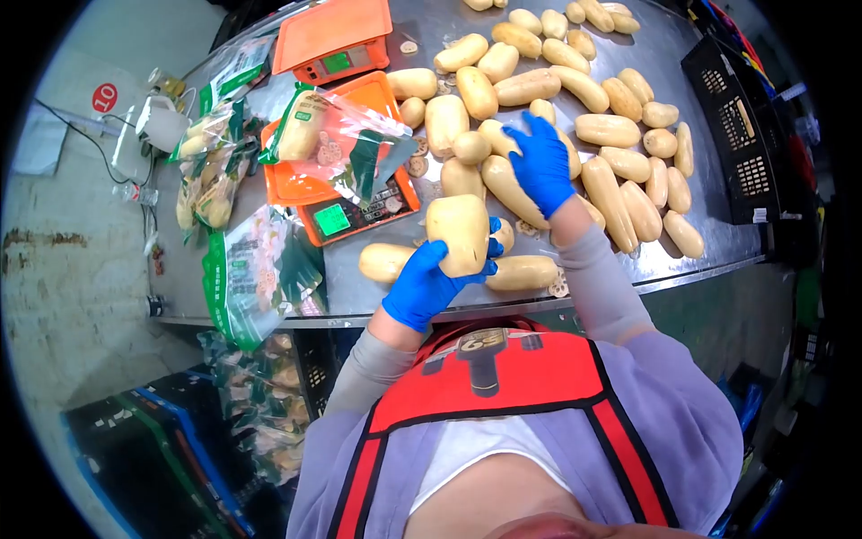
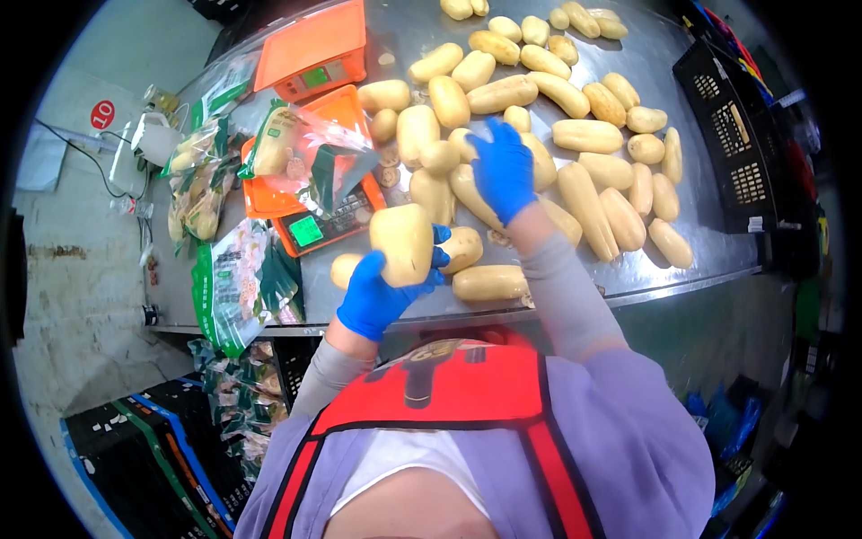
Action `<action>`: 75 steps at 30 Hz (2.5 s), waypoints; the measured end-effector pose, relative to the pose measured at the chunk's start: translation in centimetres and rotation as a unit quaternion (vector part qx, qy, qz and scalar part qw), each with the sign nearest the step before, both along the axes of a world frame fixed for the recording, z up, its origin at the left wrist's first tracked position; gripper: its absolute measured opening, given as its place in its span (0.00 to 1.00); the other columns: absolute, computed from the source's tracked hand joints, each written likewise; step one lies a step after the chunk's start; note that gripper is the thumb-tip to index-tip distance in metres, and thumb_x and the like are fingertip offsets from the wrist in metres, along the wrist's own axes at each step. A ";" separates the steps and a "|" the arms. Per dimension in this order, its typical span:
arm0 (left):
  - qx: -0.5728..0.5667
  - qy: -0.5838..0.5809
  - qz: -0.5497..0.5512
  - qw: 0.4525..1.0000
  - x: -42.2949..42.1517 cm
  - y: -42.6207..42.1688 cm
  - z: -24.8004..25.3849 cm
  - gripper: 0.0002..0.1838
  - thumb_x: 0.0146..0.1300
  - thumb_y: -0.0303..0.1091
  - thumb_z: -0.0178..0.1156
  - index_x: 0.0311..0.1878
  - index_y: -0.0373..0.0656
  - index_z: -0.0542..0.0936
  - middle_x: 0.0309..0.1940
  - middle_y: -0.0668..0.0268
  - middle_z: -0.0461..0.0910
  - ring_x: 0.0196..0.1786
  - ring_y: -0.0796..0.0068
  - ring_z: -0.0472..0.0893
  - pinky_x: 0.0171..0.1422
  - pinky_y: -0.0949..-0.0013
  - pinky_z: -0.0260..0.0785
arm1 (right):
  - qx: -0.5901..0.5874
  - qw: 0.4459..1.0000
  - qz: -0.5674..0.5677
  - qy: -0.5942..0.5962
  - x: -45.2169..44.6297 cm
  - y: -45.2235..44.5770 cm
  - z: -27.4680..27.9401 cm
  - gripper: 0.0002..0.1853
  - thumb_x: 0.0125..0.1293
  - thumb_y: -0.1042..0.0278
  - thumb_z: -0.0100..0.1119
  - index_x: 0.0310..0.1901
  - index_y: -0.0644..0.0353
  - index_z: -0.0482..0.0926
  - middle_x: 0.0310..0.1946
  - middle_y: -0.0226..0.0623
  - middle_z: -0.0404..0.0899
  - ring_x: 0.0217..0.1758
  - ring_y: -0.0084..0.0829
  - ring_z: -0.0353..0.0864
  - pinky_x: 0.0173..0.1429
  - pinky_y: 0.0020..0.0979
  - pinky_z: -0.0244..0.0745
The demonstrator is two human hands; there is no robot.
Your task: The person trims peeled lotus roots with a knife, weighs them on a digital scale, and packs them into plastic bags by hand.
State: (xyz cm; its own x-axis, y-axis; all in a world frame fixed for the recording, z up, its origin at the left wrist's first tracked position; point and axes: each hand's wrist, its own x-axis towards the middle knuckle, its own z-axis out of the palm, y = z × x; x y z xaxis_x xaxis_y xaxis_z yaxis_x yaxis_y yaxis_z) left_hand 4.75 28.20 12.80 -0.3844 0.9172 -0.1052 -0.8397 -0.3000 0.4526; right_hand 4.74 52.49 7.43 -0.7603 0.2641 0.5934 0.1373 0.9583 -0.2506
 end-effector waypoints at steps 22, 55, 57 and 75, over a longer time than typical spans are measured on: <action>-0.282 0.036 0.073 0.956 -0.9 -2.6 -1.9 0.27 0.65 0.56 0.47 0.53 0.40 0.73 0.39 0.61 0.80 0.34 0.74 0.78 0.30 0.75 0.69 | -0.800 0.500 0.265 -0.198 5.7 -10.2 0.3 0.26 0.65 0.60 0.54 0.61 0.66 0.65 0.51 0.34 0.73 0.53 0.23 0.71 0.58 0.27 0.66; -0.378 0.164 0.184 0.893 -7.1 -4.5 -6.0 0.17 0.65 0.46 0.52 0.46 0.42 0.74 0.33 0.65 0.81 0.28 0.80 0.76 0.30 0.79 0.64 | -0.729 0.598 0.329 -0.044 -12.1 -13.2 -0.2 0.12 0.60 0.80 0.46 0.45 0.63 0.74 0.38 0.31 0.74 0.41 0.22 0.73 0.44 0.27 0.72; -0.356 0.132 0.272 0.884 -9.6 -4.3 -5.2 0.16 0.65 0.47 0.53 0.44 0.43 0.74 0.30 0.65 0.81 0.24 0.81 0.76 0.28 0.79 0.64 | -0.704 0.634 0.317 -0.052 -12.6 -13.1 -0.2 0.11 0.61 0.79 0.47 0.45 0.62 0.74 0.37 0.30 0.74 0.41 0.20 0.73 0.42 0.26 0.72; -0.377 0.269 0.049 0.885 -5.5 -9.4 -6.3 0.16 0.57 0.35 0.63 0.45 0.35 0.75 0.36 0.63 0.79 0.37 0.76 0.78 0.43 0.70 0.72 | -0.284 0.907 0.310 -0.008 -5.4 -9.0 0.7 0.18 0.56 0.77 0.55 0.51 0.61 0.75 0.46 0.44 0.76 0.51 0.42 0.74 0.56 0.33 0.68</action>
State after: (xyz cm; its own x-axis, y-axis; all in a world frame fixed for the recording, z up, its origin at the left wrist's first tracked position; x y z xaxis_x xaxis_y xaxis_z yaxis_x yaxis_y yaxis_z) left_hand -0.76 18.82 6.46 -0.6391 0.6231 -0.4508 -0.4288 0.1979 0.8815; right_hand -0.67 43.45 8.14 -0.8741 0.0427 0.4839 -0.3765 0.5699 -0.7304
